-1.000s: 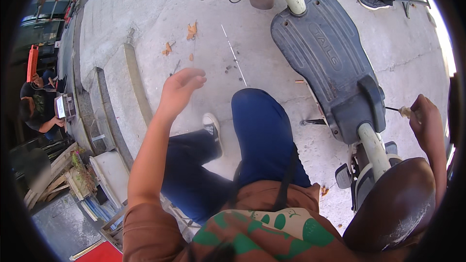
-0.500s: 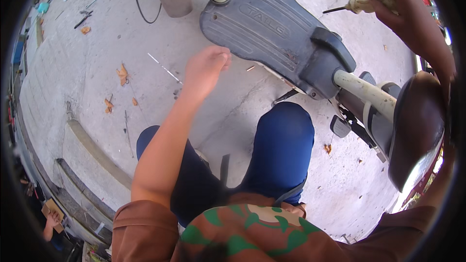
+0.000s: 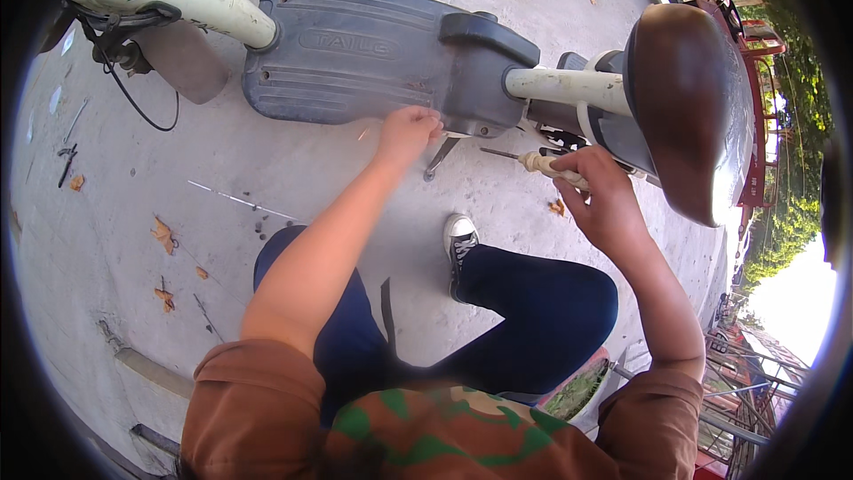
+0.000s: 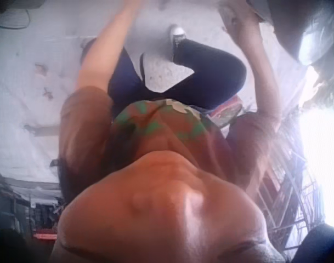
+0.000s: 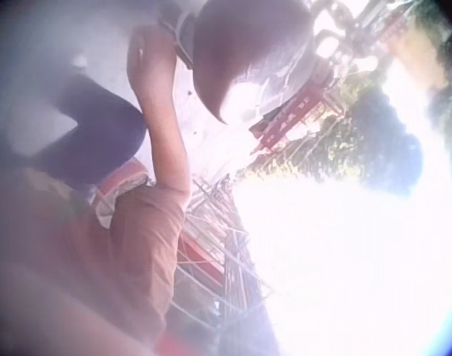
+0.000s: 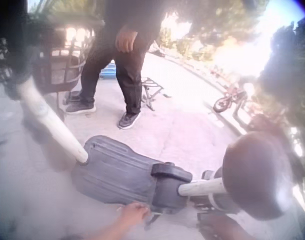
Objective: The person removes screws from the scooter's floorboard cover using a screwdriver, lifts the cover to expose the battery compartment, and manipulates wires and components inside. The person continues to adjust parts within the battery area while another person assists nearby.
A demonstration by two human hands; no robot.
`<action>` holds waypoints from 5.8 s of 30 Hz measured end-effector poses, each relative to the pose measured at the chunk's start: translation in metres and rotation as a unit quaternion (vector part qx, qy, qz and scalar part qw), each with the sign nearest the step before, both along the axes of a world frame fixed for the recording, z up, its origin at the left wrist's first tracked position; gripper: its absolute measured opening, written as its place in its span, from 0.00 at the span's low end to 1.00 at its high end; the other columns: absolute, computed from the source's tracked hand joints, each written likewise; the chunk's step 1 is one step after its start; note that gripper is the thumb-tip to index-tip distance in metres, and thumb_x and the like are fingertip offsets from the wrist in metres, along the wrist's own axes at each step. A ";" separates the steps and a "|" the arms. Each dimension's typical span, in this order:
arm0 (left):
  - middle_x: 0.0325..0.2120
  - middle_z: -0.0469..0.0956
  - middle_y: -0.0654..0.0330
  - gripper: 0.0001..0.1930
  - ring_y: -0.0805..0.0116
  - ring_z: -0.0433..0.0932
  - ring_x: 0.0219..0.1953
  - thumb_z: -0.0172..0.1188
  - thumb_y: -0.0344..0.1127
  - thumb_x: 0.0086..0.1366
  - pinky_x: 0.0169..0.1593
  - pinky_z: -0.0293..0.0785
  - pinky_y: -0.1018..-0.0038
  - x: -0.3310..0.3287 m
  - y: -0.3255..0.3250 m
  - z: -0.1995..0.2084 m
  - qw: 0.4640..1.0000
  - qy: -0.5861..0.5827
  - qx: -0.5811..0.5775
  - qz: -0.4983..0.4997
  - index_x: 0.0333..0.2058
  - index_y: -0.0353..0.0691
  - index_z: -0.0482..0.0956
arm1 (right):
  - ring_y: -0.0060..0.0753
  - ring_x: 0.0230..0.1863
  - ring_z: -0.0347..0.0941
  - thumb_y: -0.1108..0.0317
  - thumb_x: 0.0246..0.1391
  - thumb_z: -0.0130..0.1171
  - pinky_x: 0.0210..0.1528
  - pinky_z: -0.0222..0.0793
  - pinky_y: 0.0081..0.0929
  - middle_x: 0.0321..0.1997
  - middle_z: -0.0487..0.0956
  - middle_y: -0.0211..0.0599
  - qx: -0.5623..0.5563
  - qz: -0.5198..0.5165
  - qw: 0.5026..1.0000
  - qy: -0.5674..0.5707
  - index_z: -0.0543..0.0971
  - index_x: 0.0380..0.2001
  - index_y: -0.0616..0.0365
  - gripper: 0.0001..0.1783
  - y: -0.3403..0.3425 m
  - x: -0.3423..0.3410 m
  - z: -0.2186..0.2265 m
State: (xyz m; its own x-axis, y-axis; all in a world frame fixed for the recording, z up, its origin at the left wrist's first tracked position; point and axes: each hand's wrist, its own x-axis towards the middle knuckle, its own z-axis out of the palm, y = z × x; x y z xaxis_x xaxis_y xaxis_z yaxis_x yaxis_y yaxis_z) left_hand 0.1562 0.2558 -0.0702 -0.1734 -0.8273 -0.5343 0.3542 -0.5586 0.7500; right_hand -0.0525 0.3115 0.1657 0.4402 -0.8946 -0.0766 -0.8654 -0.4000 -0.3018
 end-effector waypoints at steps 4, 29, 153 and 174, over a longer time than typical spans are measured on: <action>0.42 0.82 0.52 0.12 0.66 0.82 0.42 0.53 0.29 0.71 0.47 0.80 0.71 -0.047 0.016 -0.006 0.986 0.121 0.110 0.026 0.49 0.30 0.77 | 0.50 0.41 0.78 0.77 0.53 0.64 0.43 0.75 0.39 0.40 0.77 0.43 -0.023 -0.046 0.999 -0.015 0.76 0.41 0.58 0.12 -0.011 -0.013 -0.052; 0.43 0.82 0.52 0.08 0.66 0.79 0.42 0.48 0.35 0.76 0.43 0.81 0.73 -0.151 0.018 -0.018 0.903 0.340 0.189 0.181 0.43 0.38 0.72 | 0.49 0.38 0.79 0.74 0.54 0.64 0.40 0.74 0.36 0.39 0.81 0.49 -0.040 -0.156 0.987 -0.021 0.78 0.42 0.63 0.12 -0.012 -0.020 -0.094; 0.28 0.75 0.57 0.07 0.66 0.73 0.24 0.46 0.26 0.65 0.22 0.70 0.72 -0.137 -0.033 -0.093 0.902 0.240 0.240 0.265 0.34 0.38 0.75 | 0.31 0.36 0.70 0.75 0.63 0.57 0.43 0.66 0.29 0.34 0.70 0.43 0.037 0.083 0.995 0.041 0.69 0.37 0.65 0.07 -0.036 -0.022 -0.084; 0.29 0.80 0.61 0.10 0.72 0.78 0.28 0.45 0.33 0.71 0.36 0.79 0.72 -0.096 0.002 -0.049 0.948 0.169 0.195 0.184 0.37 0.39 0.76 | 0.53 0.47 0.76 0.82 0.51 0.59 0.49 0.70 0.38 0.46 0.78 0.44 0.008 0.024 1.000 -0.014 0.74 0.45 0.61 0.17 -0.041 -0.014 -0.066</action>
